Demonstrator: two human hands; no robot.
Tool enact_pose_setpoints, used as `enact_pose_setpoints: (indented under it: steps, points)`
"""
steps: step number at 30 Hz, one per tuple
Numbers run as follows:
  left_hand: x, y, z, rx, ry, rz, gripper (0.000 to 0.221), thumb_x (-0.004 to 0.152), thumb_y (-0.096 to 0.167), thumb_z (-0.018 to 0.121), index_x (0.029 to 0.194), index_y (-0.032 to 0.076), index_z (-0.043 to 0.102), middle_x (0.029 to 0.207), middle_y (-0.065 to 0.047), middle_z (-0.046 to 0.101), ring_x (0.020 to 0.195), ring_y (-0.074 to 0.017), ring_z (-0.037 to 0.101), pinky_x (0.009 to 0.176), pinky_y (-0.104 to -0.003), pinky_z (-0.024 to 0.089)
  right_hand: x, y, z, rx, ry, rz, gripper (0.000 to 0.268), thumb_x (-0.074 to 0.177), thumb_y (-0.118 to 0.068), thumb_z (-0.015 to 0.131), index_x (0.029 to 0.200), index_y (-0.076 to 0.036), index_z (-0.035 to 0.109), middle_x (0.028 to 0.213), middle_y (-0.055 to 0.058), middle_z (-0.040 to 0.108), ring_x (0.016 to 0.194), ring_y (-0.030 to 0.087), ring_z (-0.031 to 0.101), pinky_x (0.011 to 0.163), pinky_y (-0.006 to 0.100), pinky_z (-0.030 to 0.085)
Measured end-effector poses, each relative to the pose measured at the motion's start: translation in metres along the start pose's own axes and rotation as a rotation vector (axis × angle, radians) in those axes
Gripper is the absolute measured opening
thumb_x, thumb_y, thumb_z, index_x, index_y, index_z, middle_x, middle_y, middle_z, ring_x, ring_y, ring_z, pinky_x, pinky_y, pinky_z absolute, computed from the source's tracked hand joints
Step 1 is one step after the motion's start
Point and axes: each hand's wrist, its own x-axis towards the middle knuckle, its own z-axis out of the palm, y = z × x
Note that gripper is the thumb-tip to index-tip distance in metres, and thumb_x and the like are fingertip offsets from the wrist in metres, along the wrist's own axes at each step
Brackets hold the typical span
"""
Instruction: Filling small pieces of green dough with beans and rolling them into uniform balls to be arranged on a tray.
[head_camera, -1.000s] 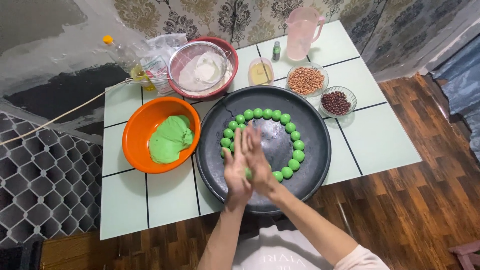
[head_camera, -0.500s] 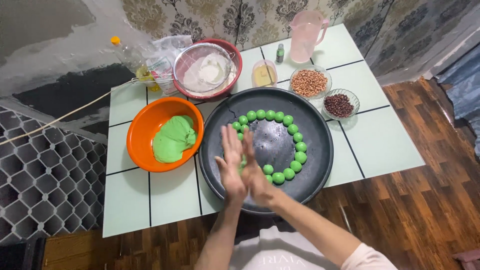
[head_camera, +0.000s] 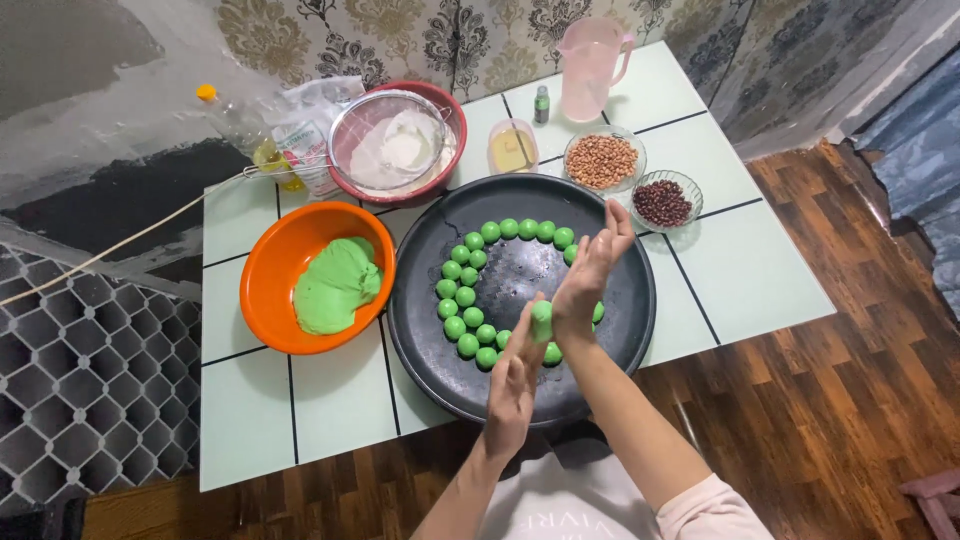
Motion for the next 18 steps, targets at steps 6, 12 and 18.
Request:
enact_pose_setpoints:
  steps: [6, 12, 18]
  points:
    - [0.002, 0.019, -0.005, -0.008, -0.152, -0.04, 0.115, 0.092, 0.085, 0.033, 0.16, -0.002, 0.0, 0.171, -0.014, -0.005, 0.159, -0.0246, -0.001, 0.129, -0.041, 0.006, -0.016, 0.009, -0.013, -0.219, -0.437, -0.339, 0.06, 0.112, -0.059, 0.014, 0.157, -0.021, 0.025, 0.174, 0.007, 0.005, 0.162, 0.035, -0.008, 0.131, 0.065, -0.007]
    - [0.03, -0.001, -0.018, 0.027, -0.002, 0.17, 0.112, 0.092, 0.084, 0.034, 0.164, 0.005, -0.001, 0.172, -0.006, -0.007, 0.157, -0.0261, 0.003, 0.125, -0.044, -0.008, -0.065, 0.01, -0.014, -0.116, -0.448, -0.382, 0.089, 0.09, -0.063, 0.048, 0.157, -0.012, 0.019, 0.171, 0.019, 0.002, 0.158, 0.043, -0.005, 0.124, 0.068, -0.004]
    - [0.01, 0.001, -0.037, 1.357, -0.103, 0.329, 0.134, 0.07, 0.096, -0.008, 0.161, 0.002, 0.021, 0.171, -0.02, 0.011, 0.155, -0.048, 0.001, 0.122, -0.059, 0.007, -0.034, -0.021, 0.014, 0.052, -0.185, -0.252, 0.059, 0.108, -0.044, 0.039, 0.154, -0.011, 0.023, 0.17, 0.02, 0.007, 0.158, 0.037, -0.007, 0.122, 0.063, -0.004]
